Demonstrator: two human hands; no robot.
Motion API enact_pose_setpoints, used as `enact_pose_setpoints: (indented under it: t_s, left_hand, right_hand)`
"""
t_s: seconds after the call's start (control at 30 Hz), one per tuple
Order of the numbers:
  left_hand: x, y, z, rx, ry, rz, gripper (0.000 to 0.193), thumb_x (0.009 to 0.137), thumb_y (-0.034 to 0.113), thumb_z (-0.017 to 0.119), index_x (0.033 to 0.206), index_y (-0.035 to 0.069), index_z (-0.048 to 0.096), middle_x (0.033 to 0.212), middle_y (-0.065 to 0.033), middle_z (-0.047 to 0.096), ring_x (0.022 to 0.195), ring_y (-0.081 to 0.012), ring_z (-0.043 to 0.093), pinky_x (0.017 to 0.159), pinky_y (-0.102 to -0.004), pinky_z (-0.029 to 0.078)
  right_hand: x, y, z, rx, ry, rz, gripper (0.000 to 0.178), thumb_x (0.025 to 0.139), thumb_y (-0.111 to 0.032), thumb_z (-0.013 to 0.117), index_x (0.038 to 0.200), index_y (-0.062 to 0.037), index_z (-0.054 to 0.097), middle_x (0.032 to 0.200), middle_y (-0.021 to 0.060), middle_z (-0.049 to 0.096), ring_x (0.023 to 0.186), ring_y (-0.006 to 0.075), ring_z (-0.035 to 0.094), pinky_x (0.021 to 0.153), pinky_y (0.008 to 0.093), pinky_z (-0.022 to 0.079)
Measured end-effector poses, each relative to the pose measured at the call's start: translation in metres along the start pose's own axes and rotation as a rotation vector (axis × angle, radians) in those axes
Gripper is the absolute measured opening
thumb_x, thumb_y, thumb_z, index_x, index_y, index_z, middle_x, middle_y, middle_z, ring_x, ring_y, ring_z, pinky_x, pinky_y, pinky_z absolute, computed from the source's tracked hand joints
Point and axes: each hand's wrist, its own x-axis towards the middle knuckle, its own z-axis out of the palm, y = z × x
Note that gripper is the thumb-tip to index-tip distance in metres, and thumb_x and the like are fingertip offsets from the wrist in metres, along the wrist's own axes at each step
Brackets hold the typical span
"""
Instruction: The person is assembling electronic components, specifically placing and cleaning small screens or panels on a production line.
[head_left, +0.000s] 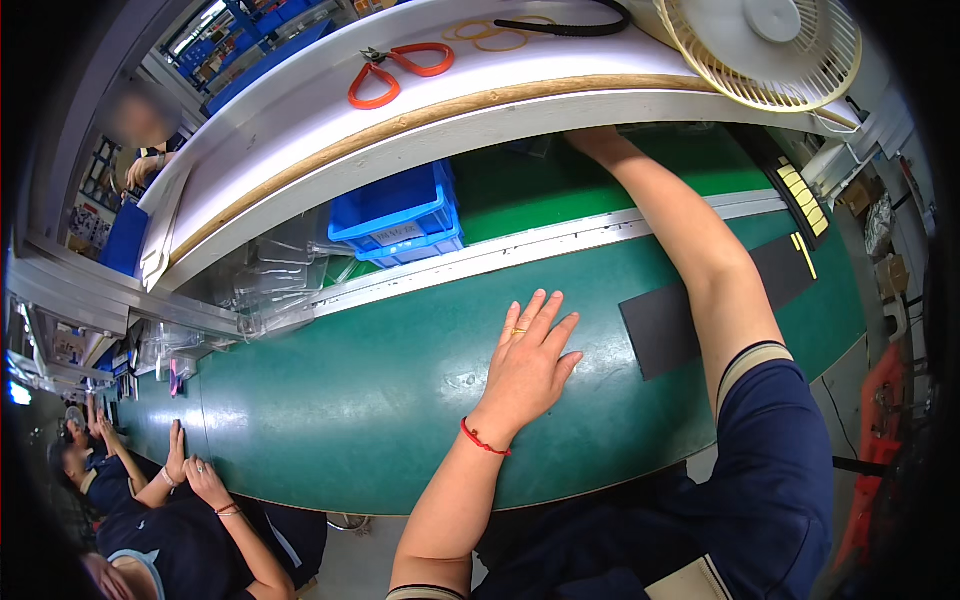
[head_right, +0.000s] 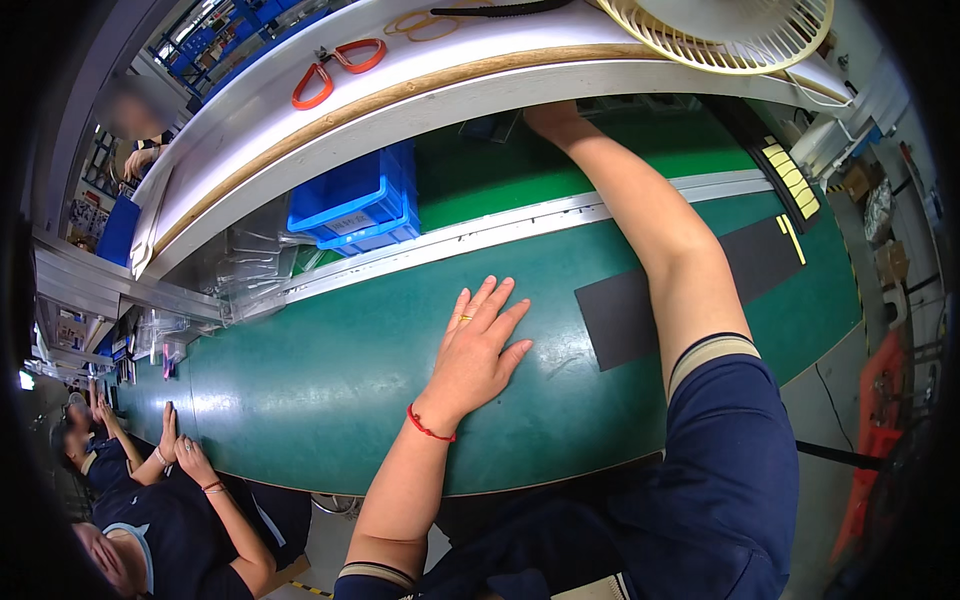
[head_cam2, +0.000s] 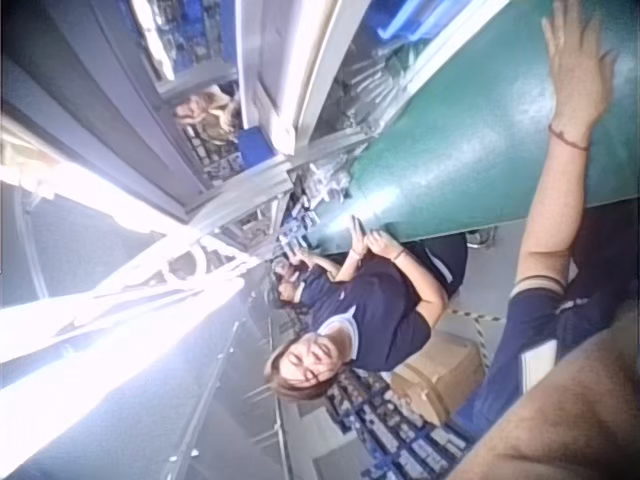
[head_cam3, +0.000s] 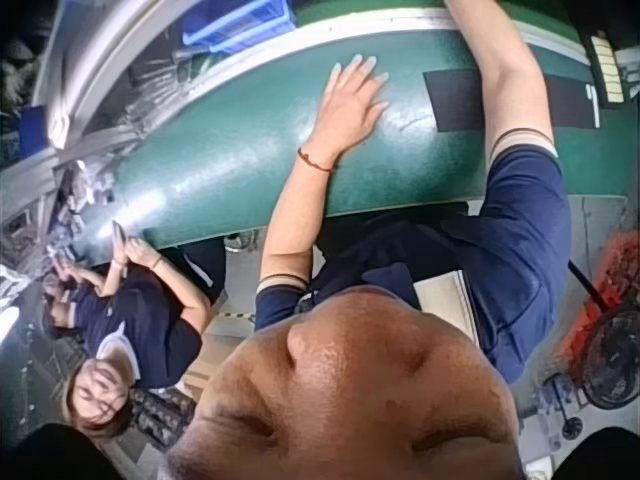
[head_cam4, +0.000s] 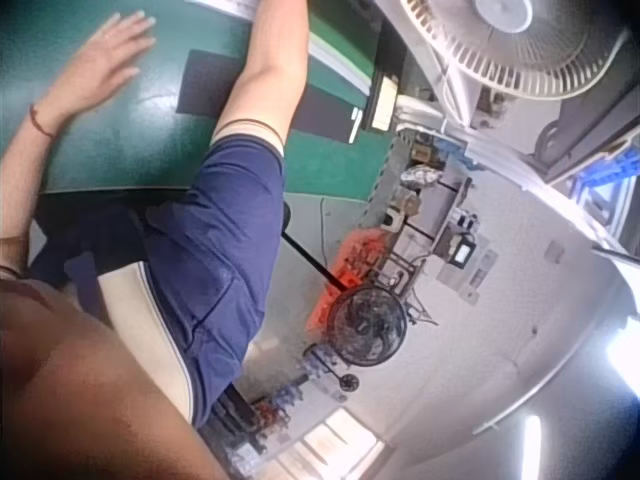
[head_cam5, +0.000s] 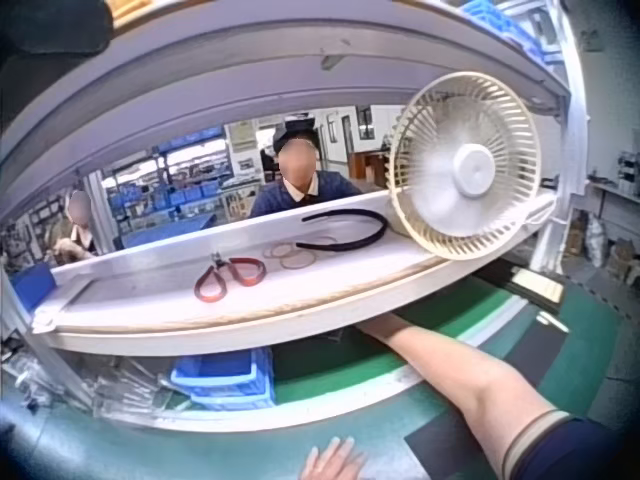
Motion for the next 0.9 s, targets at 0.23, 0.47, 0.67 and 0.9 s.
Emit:
enact_pose_setpoints:
  t_s: [0.23,0.47,0.67,0.9]
  left_hand:
    - [-0.008,-0.009,-0.004,0.019,0.008,-0.028,0.042,0.086,0.024,0.067,0.125,0.009,0.059,0.143,-0.0156,0.046,0.137,-0.0336,0.037,0.115,-0.0495,0.024]
    - [-0.005,-0.009,-0.004,0.044,0.000,-0.009,0.043,0.088,0.026,0.065,0.126,0.008,0.059,0.142,-0.0166,0.046,0.137,-0.0339,0.036,0.115,-0.0492,0.024]
    - [-0.006,-0.008,-0.004,0.040,-0.006,-0.016,0.043,0.088,0.027,0.064,0.126,0.008,0.059,0.143,-0.0165,0.046,0.138,-0.0337,0.035,0.115,-0.0491,0.024]
    - [-0.007,-0.009,-0.003,0.038,-0.006,-0.013,0.042,0.088,0.027,0.064,0.126,0.009,0.059,0.142,-0.0162,0.046,0.138,-0.0335,0.035,0.115,-0.0488,0.023]
  right_hand:
    - [-0.058,-0.085,-0.156,0.322,-0.548,0.209,0.037,0.084,-0.037,0.064,0.102,-0.0043,0.066,0.105,0.0168,0.065,0.105,0.0346,0.060,0.088,0.0460,0.049]
    - [-0.122,-0.080,-0.158,0.268,-0.527,0.269,0.070,0.091,-0.055,0.051,0.141,-0.0080,0.044,0.146,0.0277,0.035,0.138,0.0426,0.031,0.111,0.0525,0.027]
    - [-0.131,-0.086,-0.156,0.236,-0.499,0.272,0.069,0.092,-0.057,0.047,0.142,-0.0106,0.043,0.146,0.0272,0.035,0.140,0.0414,0.027,0.113,0.0535,0.022]
    - [-0.131,-0.086,-0.157,0.243,-0.477,0.276,0.065,0.092,-0.052,0.051,0.142,-0.0114,0.044,0.146,0.0277,0.036,0.139,0.0416,0.029,0.113,0.0531,0.023]
